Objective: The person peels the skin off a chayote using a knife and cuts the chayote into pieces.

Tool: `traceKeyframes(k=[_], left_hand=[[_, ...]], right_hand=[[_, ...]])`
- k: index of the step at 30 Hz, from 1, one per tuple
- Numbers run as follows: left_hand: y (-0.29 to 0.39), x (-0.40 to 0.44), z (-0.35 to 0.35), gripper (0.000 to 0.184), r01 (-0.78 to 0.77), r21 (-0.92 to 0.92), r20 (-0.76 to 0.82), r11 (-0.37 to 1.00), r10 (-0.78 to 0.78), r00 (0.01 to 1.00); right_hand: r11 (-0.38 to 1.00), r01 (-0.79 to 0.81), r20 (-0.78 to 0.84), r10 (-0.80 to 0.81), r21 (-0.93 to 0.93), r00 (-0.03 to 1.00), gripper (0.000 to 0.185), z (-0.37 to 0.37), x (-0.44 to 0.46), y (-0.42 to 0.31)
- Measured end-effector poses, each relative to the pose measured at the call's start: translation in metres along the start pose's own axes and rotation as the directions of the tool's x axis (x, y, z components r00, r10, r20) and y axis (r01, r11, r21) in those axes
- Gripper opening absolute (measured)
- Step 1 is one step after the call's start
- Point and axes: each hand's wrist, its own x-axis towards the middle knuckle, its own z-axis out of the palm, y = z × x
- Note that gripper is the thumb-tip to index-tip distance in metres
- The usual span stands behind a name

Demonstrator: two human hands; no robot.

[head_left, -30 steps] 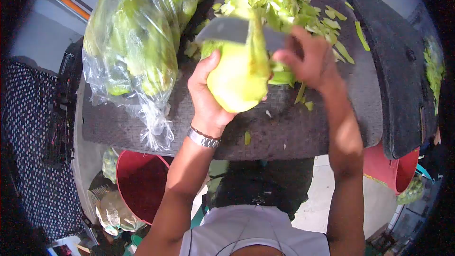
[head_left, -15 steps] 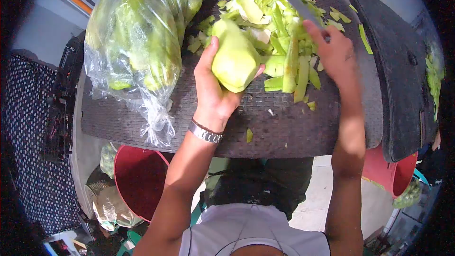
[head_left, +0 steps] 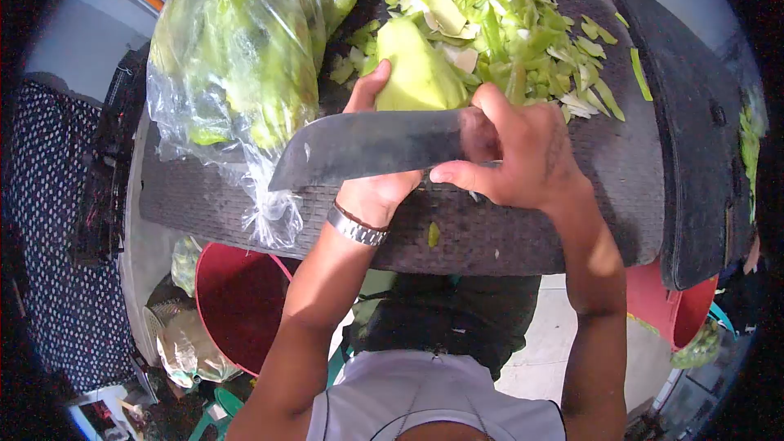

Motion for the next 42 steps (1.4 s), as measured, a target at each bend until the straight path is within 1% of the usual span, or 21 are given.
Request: traceKeyframes(k=[1,4,6,7,10,12,13,15,16,19,20,22,23,24,25,27,30,35,38,41,42], left_hand=[[0.000,0.000,0.000,0.049,0.012,-0.014,0.019,1.000,-0.012,1.000],[0.000,-0.001,0.001,0.049,-0.066,0.068,-0.021,0.995,0.067,0.998],[0.000,-0.001,0.000,0.049,-0.060,0.030,0.019,0.998,0.059,0.998],[0.000,-0.001,0.000,0.049,-0.058,0.011,0.038,0.998,0.057,0.998],[-0.003,-0.003,0.005,0.048,-0.162,0.253,-0.035,0.954,0.176,0.984],[0.000,0.000,-0.002,0.049,-0.087,0.095,0.031,0.992,0.084,0.996],[0.001,0.001,-0.004,0.049,-0.043,0.017,0.071,0.999,0.041,0.997],[0.002,0.002,-0.007,0.050,-0.048,0.057,0.070,0.997,0.043,0.997],[0.003,0.002,-0.007,0.050,-0.050,0.077,0.068,0.996,0.045,0.997],[0.000,-0.004,0.002,0.046,-0.058,0.048,0.026,0.997,0.056,0.998],[0.000,-0.003,0.005,0.050,-0.088,0.085,-0.013,0.992,0.089,0.996],[-0.004,-0.001,-0.008,0.051,-0.059,0.040,-0.057,0.997,0.061,0.996],[-0.003,0.001,-0.012,0.052,-0.050,0.025,-0.078,0.998,0.052,0.996],[-0.006,0.001,-0.005,0.053,-0.062,0.122,-0.060,0.991,0.069,0.996],[-0.006,-0.001,0.004,0.053,-0.038,0.146,-0.084,0.989,0.050,0.995],[-0.008,0.000,0.001,0.052,-0.041,0.135,-0.094,0.990,0.054,0.994],[-0.006,-0.002,0.005,0.045,-0.051,0.113,-0.062,0.992,0.058,0.996],[-0.004,-0.004,0.009,0.047,-0.074,0.086,-0.016,0.994,0.076,0.997],[-0.003,-0.005,0.006,0.048,-0.042,0.029,0.017,0.999,0.042,0.999],[-0.001,-0.006,-0.005,0.050,-0.014,-0.061,0.119,0.998,0.021,0.993],[-0.002,-0.010,-0.005,0.054,-0.162,0.219,0.130,0.962,0.136,0.982]], right_hand=[[1.000,0.012,0.010,-0.013,0.014,1.000,0.062,0.000,0.000,0.000],[0.998,0.034,0.049,-0.037,0.049,0.998,0.063,-0.002,-0.001,0.001],[0.997,0.038,0.087,-0.043,0.066,0.995,0.063,-0.003,-0.002,0.000],[0.996,0.057,0.077,-0.063,0.074,0.995,0.063,-0.002,-0.001,0.000],[0.992,0.102,0.043,-0.105,0.071,0.994,0.063,0.001,-0.001,-0.001],[0.993,0.114,0.012,-0.114,0.031,0.993,0.062,0.002,-0.002,-0.001],[0.994,0.096,0.032,-0.097,0.042,0.995,0.062,0.002,-0.002,-0.002],[0.996,0.060,0.071,-0.065,0.062,0.995,0.061,0.000,-0.003,-0.001],[0.996,0.050,0.060,-0.054,0.068,0.997,0.060,-0.001,-0.002,0.002],[0.996,0.012,0.030,-0.015,0.087,0.999,0.059,-0.006,0.002,0.020],[0.996,-0.009,0.022,0.007,0.088,1.000,0.059,-0.009,0.003,0.028],[0.993,-0.058,0.008,0.057,0.099,0.998,0.058,-0.006,0.003,0.030],[0.995,-0.038,0.021,0.036,0.095,0.999,0.058,-0.007,0.004,0.026],[0.995,-0.024,0.037,0.020,0.095,0.999,0.058,-0.009,0.005,0.019],[0.995,-0.013,0.058,0.008,0.095,0.998,0.057,-0.010,0.004,0.012],[0.994,0.022,0.035,-0.026,0.111,0.999,0.058,-0.010,0.004,0.009],[0.994,0.031,0.041,-0.036,0.105,0.999,0.059,-0.010,0.001,0.008],[0.994,0.049,0.062,-0.055,0.101,0.997,0.059,-0.009,-0.001,0.006],[0.985,0.023,0.072,-0.036,0.173,0.997,0.055,-0.010,0.000,0.005],[0.985,-0.112,0.037,0.108,0.128,0.993,0.062,-0.012,0.000,0.032],[0.977,-0.200,0.070,0.194,0.077,0.978,0.060,-0.020,0.004,0.039]])
